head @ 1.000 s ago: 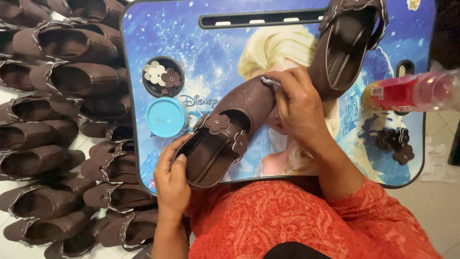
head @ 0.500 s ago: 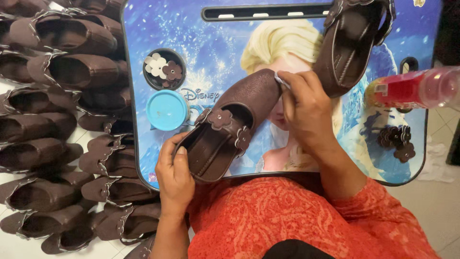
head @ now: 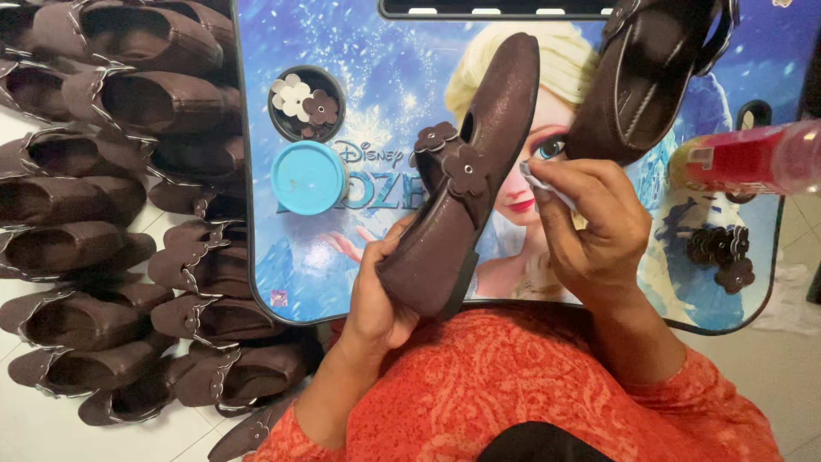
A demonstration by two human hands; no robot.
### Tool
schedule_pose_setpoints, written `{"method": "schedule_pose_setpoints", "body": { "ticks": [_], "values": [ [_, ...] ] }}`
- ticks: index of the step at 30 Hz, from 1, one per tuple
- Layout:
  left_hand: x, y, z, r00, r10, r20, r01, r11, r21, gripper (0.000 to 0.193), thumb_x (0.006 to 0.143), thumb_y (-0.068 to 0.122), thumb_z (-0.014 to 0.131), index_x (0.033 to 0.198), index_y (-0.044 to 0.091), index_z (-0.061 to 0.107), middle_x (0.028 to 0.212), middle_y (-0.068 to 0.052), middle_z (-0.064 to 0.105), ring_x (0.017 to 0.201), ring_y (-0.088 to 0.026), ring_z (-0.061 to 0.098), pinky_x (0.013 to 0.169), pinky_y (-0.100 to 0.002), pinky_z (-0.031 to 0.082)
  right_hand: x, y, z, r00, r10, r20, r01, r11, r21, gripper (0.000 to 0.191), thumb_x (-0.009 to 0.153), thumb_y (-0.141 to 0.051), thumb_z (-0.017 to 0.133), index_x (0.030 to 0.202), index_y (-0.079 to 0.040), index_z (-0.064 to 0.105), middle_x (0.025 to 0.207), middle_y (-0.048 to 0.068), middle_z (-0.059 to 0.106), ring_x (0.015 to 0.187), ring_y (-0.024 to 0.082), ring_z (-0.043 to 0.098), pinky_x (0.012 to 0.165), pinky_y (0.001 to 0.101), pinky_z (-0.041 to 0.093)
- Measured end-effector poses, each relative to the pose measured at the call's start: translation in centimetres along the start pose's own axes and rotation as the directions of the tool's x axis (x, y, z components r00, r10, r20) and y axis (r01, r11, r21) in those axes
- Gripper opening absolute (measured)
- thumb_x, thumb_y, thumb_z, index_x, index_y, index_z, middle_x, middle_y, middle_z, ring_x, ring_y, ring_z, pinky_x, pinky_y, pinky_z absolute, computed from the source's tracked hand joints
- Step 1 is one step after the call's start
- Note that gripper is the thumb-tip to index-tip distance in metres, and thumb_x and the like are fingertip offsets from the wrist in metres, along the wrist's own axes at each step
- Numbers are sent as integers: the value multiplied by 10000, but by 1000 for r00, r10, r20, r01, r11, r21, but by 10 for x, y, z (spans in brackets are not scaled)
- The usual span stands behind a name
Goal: The person wipes the exterior of brown children's shoes with a white cloth. They handle the shoes one at a time, turning them to clean different sides, and place each cleaned shoe back into a pile on the floor.
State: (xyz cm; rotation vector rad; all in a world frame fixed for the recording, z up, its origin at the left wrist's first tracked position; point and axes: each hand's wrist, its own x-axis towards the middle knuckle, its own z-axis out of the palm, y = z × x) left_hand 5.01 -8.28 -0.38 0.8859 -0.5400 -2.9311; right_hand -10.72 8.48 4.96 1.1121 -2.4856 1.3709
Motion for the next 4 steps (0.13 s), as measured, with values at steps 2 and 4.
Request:
{"method": "schedule_pose_setpoints", "body": {
  "ticks": [2,4],
  "values": [
    [4,-1,-4,999,17,31,-17,1000,-24,549,1014,328,369,1467,30,461,1400,-150,597,1247,-279,608,1079,-450,475,-1,0,0,1000,-20,7,21,999,-30,228,1016,68,772,1216,-31,722,1113,124,687,945,227,695,827,285,544],
    [5,-4,-9,1000,17,16,-16,1000,-24,560,1016,329,370,1485,35,459,1426,-143,586,1272,-265,598,1103,-434,462,-3,-1,2,999,-26,22,26,1000,-7,233,1009,68,760,1215,-33,720,1118,123,679,963,239,700,818,283,560]
  ]
}}
